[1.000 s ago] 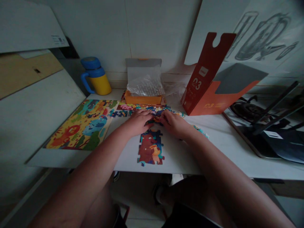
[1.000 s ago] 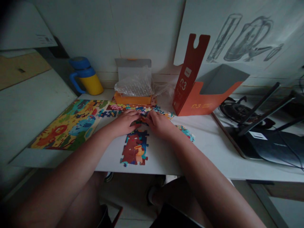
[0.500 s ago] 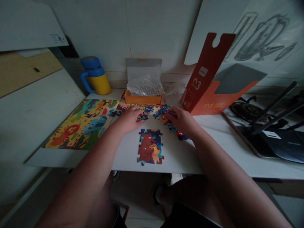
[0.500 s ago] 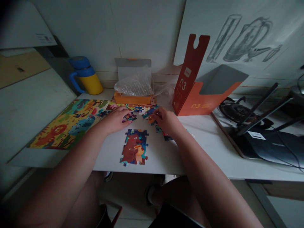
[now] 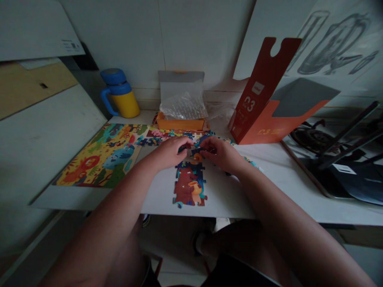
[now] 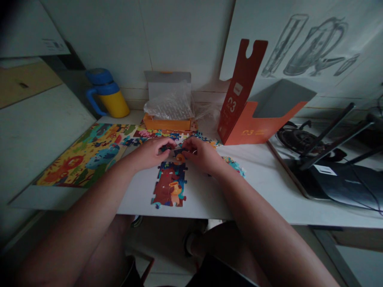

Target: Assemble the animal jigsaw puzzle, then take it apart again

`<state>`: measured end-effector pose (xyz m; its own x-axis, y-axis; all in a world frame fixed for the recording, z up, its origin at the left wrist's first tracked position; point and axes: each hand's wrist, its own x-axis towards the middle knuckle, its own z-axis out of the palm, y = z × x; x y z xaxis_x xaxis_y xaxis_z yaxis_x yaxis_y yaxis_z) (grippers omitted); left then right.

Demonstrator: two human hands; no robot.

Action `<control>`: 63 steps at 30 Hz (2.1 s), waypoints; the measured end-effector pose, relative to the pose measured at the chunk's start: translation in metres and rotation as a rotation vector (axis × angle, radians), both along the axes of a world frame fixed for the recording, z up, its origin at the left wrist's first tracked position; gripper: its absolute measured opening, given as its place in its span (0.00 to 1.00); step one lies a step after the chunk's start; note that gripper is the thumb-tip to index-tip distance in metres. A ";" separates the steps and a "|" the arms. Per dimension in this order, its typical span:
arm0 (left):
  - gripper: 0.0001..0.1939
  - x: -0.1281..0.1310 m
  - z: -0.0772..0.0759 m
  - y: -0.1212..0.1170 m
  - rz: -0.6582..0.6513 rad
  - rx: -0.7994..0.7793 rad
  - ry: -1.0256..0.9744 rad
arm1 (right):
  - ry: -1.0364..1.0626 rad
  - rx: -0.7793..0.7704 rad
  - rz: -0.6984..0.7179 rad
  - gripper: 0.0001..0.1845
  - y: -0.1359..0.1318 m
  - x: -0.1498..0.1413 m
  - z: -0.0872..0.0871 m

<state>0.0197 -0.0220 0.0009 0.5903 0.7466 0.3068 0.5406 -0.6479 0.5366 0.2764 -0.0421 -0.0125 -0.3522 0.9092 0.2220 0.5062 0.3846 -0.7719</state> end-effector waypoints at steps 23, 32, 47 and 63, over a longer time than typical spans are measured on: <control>0.04 0.016 -0.010 0.002 0.024 -0.270 -0.219 | -0.004 0.006 0.057 0.18 -0.002 -0.007 0.001; 0.07 0.013 -0.017 0.007 0.073 -0.171 -0.244 | -0.103 -0.010 -0.004 0.09 -0.001 -0.007 0.000; 0.02 0.004 -0.012 0.004 0.067 -0.144 0.006 | -0.235 0.000 -0.078 0.08 0.000 -0.007 0.003; 0.03 0.002 -0.008 0.005 0.065 -0.035 0.126 | -0.326 0.148 0.010 0.10 -0.002 -0.008 0.003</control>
